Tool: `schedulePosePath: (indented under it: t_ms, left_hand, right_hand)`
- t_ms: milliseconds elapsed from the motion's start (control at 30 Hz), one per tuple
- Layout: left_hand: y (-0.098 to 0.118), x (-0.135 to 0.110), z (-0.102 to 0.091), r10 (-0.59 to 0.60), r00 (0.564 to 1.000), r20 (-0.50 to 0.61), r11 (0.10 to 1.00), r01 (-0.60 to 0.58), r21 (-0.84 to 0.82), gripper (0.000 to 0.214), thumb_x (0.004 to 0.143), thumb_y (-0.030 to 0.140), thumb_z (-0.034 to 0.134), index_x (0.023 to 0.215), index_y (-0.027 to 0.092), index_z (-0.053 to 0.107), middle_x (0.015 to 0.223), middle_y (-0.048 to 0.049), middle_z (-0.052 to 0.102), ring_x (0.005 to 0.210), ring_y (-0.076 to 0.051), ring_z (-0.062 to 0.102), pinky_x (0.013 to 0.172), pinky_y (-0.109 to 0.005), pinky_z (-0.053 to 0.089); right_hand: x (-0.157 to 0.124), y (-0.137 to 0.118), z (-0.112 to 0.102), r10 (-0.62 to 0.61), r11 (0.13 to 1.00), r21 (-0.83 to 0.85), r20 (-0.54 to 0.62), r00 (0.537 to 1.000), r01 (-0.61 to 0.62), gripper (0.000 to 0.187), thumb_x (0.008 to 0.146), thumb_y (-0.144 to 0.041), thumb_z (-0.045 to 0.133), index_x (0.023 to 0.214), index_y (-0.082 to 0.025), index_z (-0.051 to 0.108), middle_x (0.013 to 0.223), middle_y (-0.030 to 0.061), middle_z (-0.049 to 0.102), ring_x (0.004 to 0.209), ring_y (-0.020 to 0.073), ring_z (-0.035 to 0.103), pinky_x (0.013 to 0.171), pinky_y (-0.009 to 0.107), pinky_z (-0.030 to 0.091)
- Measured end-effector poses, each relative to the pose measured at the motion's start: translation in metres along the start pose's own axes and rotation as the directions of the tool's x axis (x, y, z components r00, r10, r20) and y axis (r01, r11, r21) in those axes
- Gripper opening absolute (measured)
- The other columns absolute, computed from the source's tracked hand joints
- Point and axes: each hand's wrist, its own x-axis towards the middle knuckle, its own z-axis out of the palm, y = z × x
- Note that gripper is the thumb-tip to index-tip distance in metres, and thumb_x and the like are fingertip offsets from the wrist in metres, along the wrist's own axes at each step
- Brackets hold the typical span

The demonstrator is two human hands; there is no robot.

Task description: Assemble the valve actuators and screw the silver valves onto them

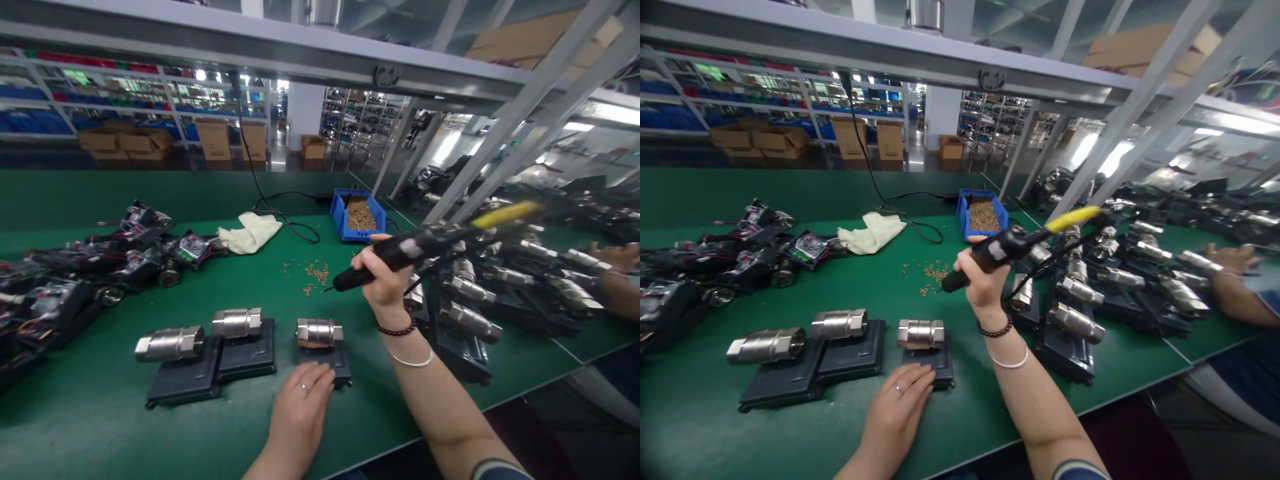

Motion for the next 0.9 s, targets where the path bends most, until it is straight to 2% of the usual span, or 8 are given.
schedulePosePath:
  t_ms: [133,233,300,433,533,633,800,900]
  left_hand:
    - [0.0,0.018,-0.021,-0.131,0.986,-0.104,0.987,0.121,-0.102,0.019,0.098,0.02,0.047,0.092,0.017,0.066,0.075,-0.0033,0.074,0.069,-0.013,0.071,0.068,-0.022,0.06]
    - [0.003,0.031,-0.033,-0.15,0.976,-0.159,0.989,0.145,-0.038,0.019,0.097,0.026,0.05,0.096,0.015,0.065,0.08,-0.006,0.075,0.072,-0.015,0.072,0.071,-0.023,0.06]
    - [0.006,0.037,-0.037,-0.136,0.977,-0.164,0.991,0.137,-0.007,0.026,0.097,0.032,0.05,0.103,0.012,0.064,0.085,-0.0089,0.075,0.077,-0.016,0.072,0.074,-0.025,0.06]
    - [0.014,0.039,-0.038,-0.117,0.984,-0.134,0.993,0.112,-0.047,0.025,0.098,0.031,0.048,0.097,0.013,0.066,0.081,-0.0063,0.076,0.074,-0.014,0.072,0.074,-0.023,0.059]
    - [0.018,0.037,-0.041,-0.176,0.975,-0.135,0.981,0.162,-0.104,0.025,0.097,0.029,0.05,0.085,0.015,0.067,0.071,-0.003,0.074,0.066,-0.013,0.071,0.068,-0.021,0.058]
    - [0.019,0.036,-0.046,-0.239,0.964,-0.12,0.962,0.219,-0.161,0.033,0.096,0.035,0.051,0.075,0.016,0.068,0.064,-0.0015,0.072,0.059,-0.012,0.069,0.061,-0.02,0.057]
    - [0.015,0.037,-0.054,-0.284,0.958,-0.035,0.933,0.268,-0.24,0.036,0.094,0.039,0.052,0.07,0.019,0.071,0.063,-0.0003,0.073,0.055,-0.012,0.069,0.056,-0.018,0.057]
    - [0.013,0.034,-0.055,-0.305,0.952,-0.008,0.915,0.291,-0.281,0.035,0.094,0.04,0.053,0.073,0.019,0.072,0.063,-0.0001,0.073,0.055,-0.011,0.069,0.054,-0.018,0.057]
  right_hand:
    - [-0.008,-0.073,0.0,-0.084,0.968,0.239,0.003,0.996,0.081,0.024,0.062,-0.019,0.065,0.086,-0.023,0.063,0.051,-0.0089,0.049,0.042,0.0078,0.044,0.048,0.024,0.043]
    - [-0.024,-0.114,-0.002,0.046,0.946,0.318,0.072,0.996,-0.067,0.026,0.06,-0.02,0.075,0.084,-0.023,0.065,0.051,-0.0087,0.041,0.042,0.006,0.034,0.045,0.022,0.039]
    - [-0.037,-0.128,-0.003,0.136,0.919,0.356,0.109,0.985,-0.167,0.031,0.059,-0.022,0.08,0.086,-0.023,0.065,0.051,-0.0093,0.034,0.041,0.0054,0.027,0.043,0.021,0.037]
    - [-0.055,-0.131,-0.004,0.193,0.883,0.4,0.168,0.967,-0.246,0.032,0.061,-0.022,0.079,0.089,-0.022,0.064,0.049,-0.0097,0.03,0.04,0.0042,0.023,0.041,0.02,0.035]
    - [-0.059,-0.127,-0.004,0.202,0.873,0.403,0.217,0.955,-0.276,0.029,0.063,-0.021,0.076,0.089,-0.021,0.063,0.049,-0.0096,0.031,0.039,0.004,0.024,0.041,0.02,0.035]
    - [-0.058,-0.126,-0.003,0.211,0.863,0.405,0.256,0.943,-0.303,0.03,0.064,-0.021,0.074,0.091,-0.021,0.062,0.05,-0.0096,0.034,0.039,0.0036,0.026,0.042,0.019,0.035]
    - [-0.057,-0.122,-0.006,0.152,0.876,0.393,0.33,0.932,-0.282,0.027,0.066,-0.024,0.069,0.091,-0.021,0.061,0.046,-0.0116,0.033,0.034,0.0031,0.027,0.038,0.02,0.032]
    - [-0.059,-0.114,-0.013,0.118,0.864,0.421,0.359,0.926,-0.274,0.026,0.068,-0.028,0.071,0.091,-0.025,0.061,0.043,-0.0133,0.032,0.029,0.0028,0.027,0.035,0.019,0.031]
